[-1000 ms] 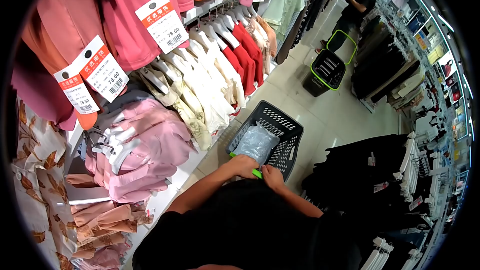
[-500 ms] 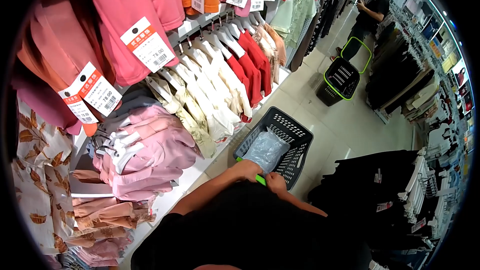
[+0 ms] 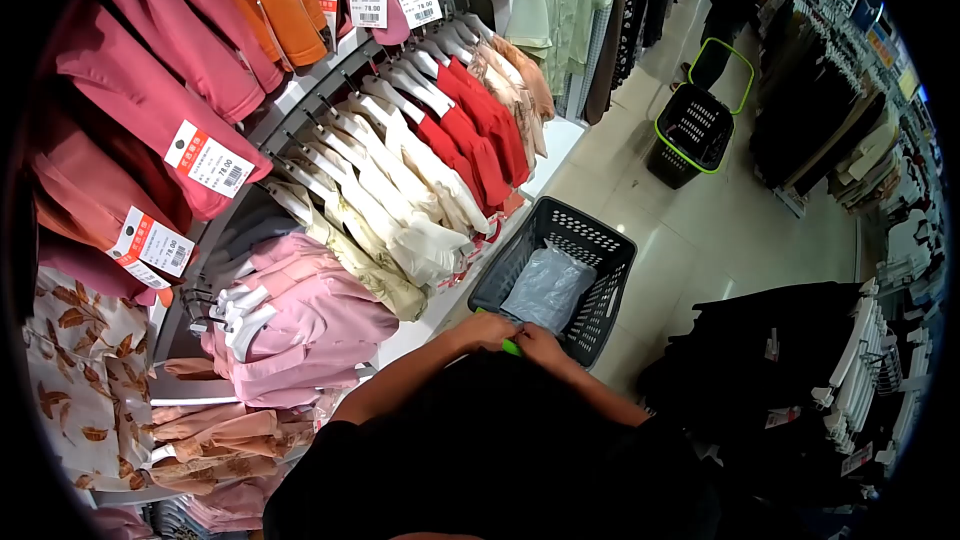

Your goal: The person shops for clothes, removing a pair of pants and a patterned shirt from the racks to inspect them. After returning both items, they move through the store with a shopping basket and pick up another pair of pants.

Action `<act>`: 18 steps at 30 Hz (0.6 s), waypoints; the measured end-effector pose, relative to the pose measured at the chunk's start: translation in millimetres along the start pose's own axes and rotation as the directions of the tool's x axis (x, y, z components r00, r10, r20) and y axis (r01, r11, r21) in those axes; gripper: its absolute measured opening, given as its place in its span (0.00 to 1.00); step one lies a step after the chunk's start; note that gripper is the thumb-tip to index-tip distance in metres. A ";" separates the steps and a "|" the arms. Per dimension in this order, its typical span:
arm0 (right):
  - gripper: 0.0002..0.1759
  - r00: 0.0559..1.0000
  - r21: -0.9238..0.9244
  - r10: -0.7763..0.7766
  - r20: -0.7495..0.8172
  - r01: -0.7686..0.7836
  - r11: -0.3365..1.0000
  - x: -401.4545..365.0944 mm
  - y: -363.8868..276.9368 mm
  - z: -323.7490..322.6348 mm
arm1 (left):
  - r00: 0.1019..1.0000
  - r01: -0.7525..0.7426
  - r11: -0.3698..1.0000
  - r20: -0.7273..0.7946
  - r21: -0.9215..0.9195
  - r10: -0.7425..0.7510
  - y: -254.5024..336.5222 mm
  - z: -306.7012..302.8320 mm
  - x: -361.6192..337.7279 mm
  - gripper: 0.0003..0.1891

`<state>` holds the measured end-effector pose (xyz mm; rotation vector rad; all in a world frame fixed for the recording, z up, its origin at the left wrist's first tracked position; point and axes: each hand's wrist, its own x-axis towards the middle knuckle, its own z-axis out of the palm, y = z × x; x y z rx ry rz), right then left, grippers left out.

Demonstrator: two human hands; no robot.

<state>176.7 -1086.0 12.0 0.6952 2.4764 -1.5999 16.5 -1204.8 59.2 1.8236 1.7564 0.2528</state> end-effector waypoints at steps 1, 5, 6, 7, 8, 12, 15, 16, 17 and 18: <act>0.16 1.000 0.008 0.000 0.005 0.000 1.000 4.0 -3.6 -1.2 | 1.000 0.008 1.000 -0.022 -0.008 -0.008 0.6 0.6 1.3 0.12; 0.16 0.961 -0.024 -0.176 -0.212 0.175 0.984 16.8 -47.1 -25.3 | 0.995 0.096 0.993 0.017 -0.074 -0.095 8.7 -7.7 4.4 0.14; 0.17 0.957 0.032 -0.200 -0.212 0.211 0.977 19.9 -55.3 -31.6 | 0.991 0.118 0.989 0.073 -0.088 -0.112 17.2 -21.0 4.8 0.17; 0.17 0.958 0.029 -0.199 -0.208 0.209 0.978 23.1 -60.6 -35.2 | 0.991 0.118 0.989 0.070 -0.093 -0.112 14.5 -16.4 6.9 0.17; 0.18 0.959 0.049 -0.198 -0.203 0.212 0.976 26.9 -65.7 -38.9 | 0.998 0.066 0.998 0.025 0.002 -0.066 10.8 -13.7 9.5 0.18; 0.20 0.962 -0.008 -0.221 -0.159 0.223 0.975 29.3 -69.1 -37.4 | 0.978 0.193 0.980 -0.093 0.045 -0.188 -4.1 -6.8 -6.3 0.23; 0.23 0.970 -0.111 -0.242 -0.037 0.237 0.965 31.1 -47.0 -19.7 | 0.850 0.129 0.959 -0.470 -0.252 -0.238 -26.0 18.4 -46.8 0.28; 0.24 0.966 -0.154 -0.255 0.049 0.260 0.953 33.3 -39.1 -13.0 | 0.812 0.181 0.927 -0.482 -0.329 -0.329 -30.7 26.4 -61.8 0.30; 0.26 0.964 -0.087 -0.113 0.239 0.137 0.987 38.3 -40.7 -12.1 | 0.765 0.230 0.884 -0.485 -0.408 -0.423 -31.3 32.4 -77.4 0.31; 0.26 0.955 -0.093 -0.110 0.275 0.140 0.986 35.4 -40.6 -7.4 | 0.748 0.247 0.867 -0.484 -0.432 -0.455 -25.8 43.1 -84.4 0.31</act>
